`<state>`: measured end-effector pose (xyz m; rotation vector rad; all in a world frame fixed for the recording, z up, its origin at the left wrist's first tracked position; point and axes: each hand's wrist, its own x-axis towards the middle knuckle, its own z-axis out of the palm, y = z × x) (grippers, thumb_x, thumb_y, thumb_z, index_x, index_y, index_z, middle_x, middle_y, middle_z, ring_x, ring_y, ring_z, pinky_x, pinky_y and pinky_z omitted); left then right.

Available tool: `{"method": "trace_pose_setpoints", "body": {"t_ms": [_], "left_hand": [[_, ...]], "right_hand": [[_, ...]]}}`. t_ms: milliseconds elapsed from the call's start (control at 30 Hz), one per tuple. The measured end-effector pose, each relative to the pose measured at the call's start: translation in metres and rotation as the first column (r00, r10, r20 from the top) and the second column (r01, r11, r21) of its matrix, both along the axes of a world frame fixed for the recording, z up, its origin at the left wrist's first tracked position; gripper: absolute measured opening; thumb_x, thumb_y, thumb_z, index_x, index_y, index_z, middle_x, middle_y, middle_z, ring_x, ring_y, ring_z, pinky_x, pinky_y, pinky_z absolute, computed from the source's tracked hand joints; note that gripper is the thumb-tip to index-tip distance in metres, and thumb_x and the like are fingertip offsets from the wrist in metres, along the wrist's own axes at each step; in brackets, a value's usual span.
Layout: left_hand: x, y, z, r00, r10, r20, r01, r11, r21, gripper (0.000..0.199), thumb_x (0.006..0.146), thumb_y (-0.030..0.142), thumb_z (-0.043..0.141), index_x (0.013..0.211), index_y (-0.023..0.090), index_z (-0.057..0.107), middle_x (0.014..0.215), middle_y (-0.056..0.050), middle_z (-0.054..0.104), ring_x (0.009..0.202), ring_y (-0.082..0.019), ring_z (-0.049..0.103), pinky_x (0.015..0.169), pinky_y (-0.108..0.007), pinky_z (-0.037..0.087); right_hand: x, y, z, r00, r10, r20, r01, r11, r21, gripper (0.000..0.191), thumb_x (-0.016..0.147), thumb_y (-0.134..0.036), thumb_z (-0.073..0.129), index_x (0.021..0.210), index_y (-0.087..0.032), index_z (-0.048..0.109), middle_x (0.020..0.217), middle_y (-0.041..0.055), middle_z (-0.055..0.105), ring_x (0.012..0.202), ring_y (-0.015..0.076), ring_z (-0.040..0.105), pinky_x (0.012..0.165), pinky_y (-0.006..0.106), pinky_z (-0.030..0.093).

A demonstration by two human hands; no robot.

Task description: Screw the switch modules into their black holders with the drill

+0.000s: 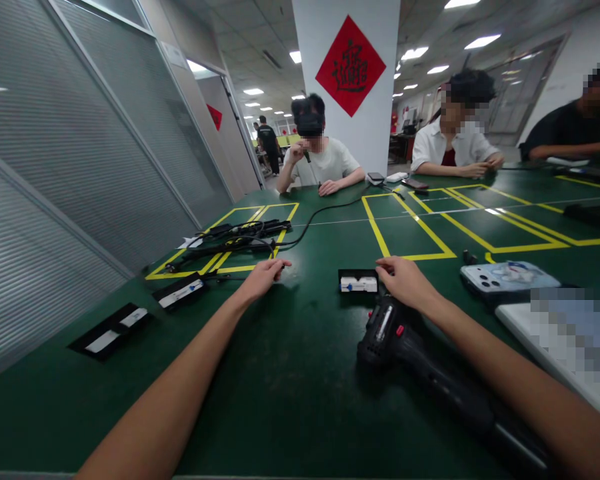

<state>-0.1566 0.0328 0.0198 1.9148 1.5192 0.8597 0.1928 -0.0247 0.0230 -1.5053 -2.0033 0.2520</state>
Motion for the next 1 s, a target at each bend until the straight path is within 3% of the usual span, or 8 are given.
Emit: {"method": "trace_pose_setpoints", "body": {"t_ms": [100,233,367,500,700,867,1000], "left_hand": [[-0.006,-0.003,0.0,0.99,-0.047,-0.136,0.049,0.999,0.015,0.042,0.078,0.043,0.048,0.105,0.015,0.064,0.064,0.0,0.059,0.059,-0.015,0.052,0.058,-0.026,0.039],[-0.013,-0.006,-0.001,0.988,-0.034,-0.149,0.04,0.999,0.034,0.04,0.076,0.042,0.053,0.106,0.016,0.061,0.077,-0.003,0.068,0.072,-0.019,0.061,0.069,-0.028,0.044],[-0.015,-0.004,-0.001,0.97,-0.005,-0.243,0.018,0.999,0.05,0.033,0.075,0.042,0.055,0.094,0.018,0.067,0.085,-0.005,0.069,0.08,-0.022,0.062,0.075,-0.031,0.045],[-0.017,0.0,-0.006,0.941,-0.032,-0.337,0.072,0.991,0.109,0.027,0.075,0.04,0.056,0.089,0.023,0.07,0.094,-0.006,0.068,0.09,-0.025,0.059,0.083,-0.036,0.043],[-0.015,-0.002,-0.006,0.932,-0.001,-0.363,0.058,0.988,0.145,0.036,0.081,0.043,0.05,0.105,0.021,0.065,0.1,-0.007,0.063,0.09,-0.024,0.058,0.083,-0.036,0.045],[0.031,-0.031,0.013,0.936,-0.017,-0.353,0.163,0.906,0.39,0.034,0.085,0.041,0.048,0.11,0.021,0.061,0.114,-0.008,0.055,0.107,-0.024,0.052,0.095,-0.04,0.04],[0.087,-0.055,0.019,0.864,-0.188,-0.468,0.407,0.808,0.426,0.041,0.081,0.039,0.057,0.119,0.023,0.054,0.127,-0.01,0.048,0.118,-0.027,0.045,0.101,-0.044,0.036]], "right_hand": [[0.0,-0.002,0.001,1.0,0.006,0.0,-0.006,1.0,0.016,0.023,0.09,-0.03,0.052,0.107,-0.016,0.06,0.102,0.006,0.064,0.089,0.0182,0.063,0.08,0.04,0.051],[-0.003,-0.006,0.002,1.0,0.014,0.01,-0.014,0.999,0.039,0.024,0.09,-0.03,0.052,0.107,-0.016,0.06,0.104,0.0062,0.064,0.09,0.0185,0.062,0.081,0.041,0.05],[-0.005,-0.008,0.004,0.999,0.026,0.031,-0.027,0.999,0.042,0.024,0.09,-0.03,0.052,0.108,-0.016,0.059,0.104,0.0064,0.064,0.091,0.0189,0.062,0.081,0.041,0.05],[-0.005,-0.008,0.006,0.997,0.04,0.061,-0.042,0.999,0.031,0.023,0.09,-0.029,0.052,0.107,-0.016,0.06,0.108,0.007,0.063,0.097,0.0201,0.061,0.085,0.043,0.048],[-0.001,-0.004,0.003,0.994,0.052,0.097,-0.052,0.999,-0.005,0.023,0.09,-0.03,0.053,0.107,-0.016,0.06,0.11,0.0075,0.063,0.099,0.0207,0.06,0.087,0.044,0.047],[-0.001,-0.005,0.005,0.992,0.08,0.093,-0.081,0.997,0.007,0.025,0.09,-0.03,0.052,0.11,-0.016,0.059,0.111,0.0078,0.062,0.099,0.0208,0.06,0.088,0.045,0.046],[-0.006,-0.014,0.017,0.985,0.144,0.093,-0.149,0.987,0.053,0.028,0.09,-0.028,0.051,0.115,-0.017,0.058,0.113,0.0078,0.061,0.102,0.021,0.058,0.088,0.042,0.045]]}}
